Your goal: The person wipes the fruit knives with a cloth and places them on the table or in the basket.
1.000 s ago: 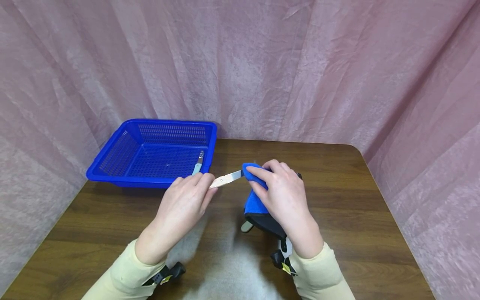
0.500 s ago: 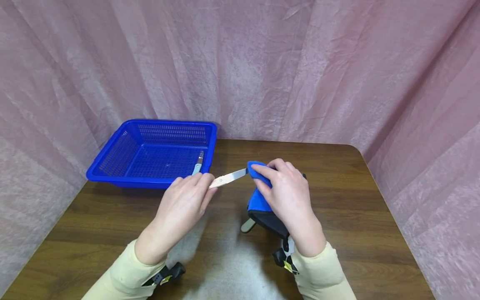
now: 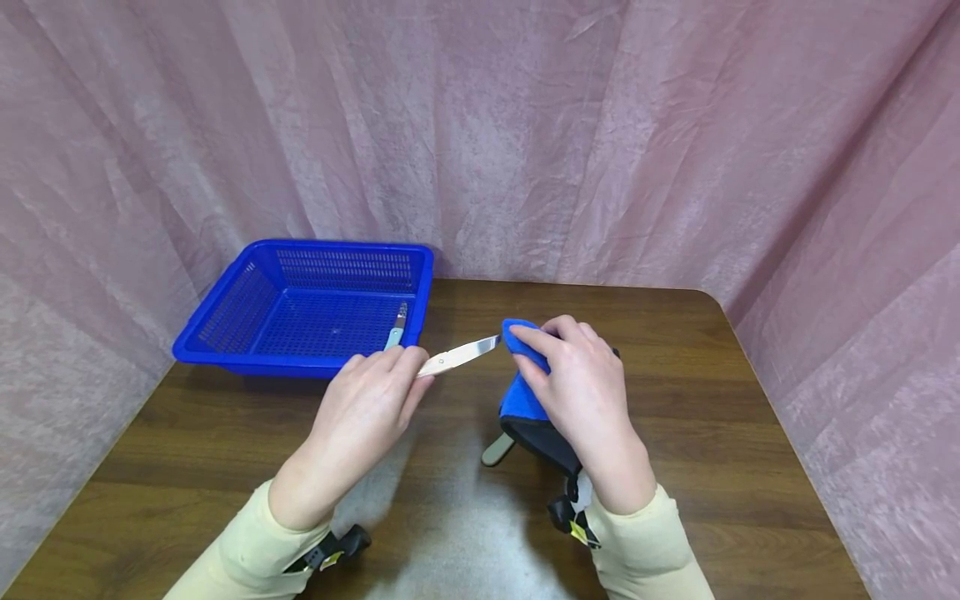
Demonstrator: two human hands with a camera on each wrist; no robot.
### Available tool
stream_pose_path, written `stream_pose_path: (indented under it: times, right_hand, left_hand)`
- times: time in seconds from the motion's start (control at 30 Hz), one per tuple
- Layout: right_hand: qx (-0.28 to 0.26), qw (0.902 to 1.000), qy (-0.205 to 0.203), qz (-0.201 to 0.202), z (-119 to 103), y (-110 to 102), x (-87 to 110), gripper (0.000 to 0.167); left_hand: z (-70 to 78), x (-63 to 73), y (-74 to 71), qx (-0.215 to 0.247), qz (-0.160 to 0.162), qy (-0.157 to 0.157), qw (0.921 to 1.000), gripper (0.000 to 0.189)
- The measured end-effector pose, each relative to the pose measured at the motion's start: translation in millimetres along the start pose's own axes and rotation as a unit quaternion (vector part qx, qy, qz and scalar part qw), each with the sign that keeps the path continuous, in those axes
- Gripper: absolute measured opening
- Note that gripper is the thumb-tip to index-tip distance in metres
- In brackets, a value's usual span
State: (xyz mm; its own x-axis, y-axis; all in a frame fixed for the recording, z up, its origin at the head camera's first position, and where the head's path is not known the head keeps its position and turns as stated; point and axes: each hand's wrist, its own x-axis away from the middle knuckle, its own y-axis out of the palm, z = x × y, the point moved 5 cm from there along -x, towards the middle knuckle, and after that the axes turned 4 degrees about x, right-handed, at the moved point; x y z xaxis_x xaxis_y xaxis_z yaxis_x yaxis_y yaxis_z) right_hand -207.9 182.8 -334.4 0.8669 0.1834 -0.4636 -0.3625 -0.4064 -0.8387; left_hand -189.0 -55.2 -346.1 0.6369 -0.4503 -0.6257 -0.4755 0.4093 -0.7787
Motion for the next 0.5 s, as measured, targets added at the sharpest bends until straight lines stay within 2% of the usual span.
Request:
stream_pose_path:
  times: [0.17, 0.5]
  right_hand:
    - [-0.009, 0.9997, -0.017, 0.016, -6.5, -0.8, 0.9, 0.038]
    - [-0.011, 0.9959, -0.078, 0.046, -29.4, 3.3, 5.9, 0.039]
  left_hand:
    - [-0.1, -0.3, -0.1, 0.001, 0.002, 0.002, 1.0000, 0.026]
    - [0.7, -0.9, -0.5, -0.001, -0.005, 0.002, 1.0000, 0.027]
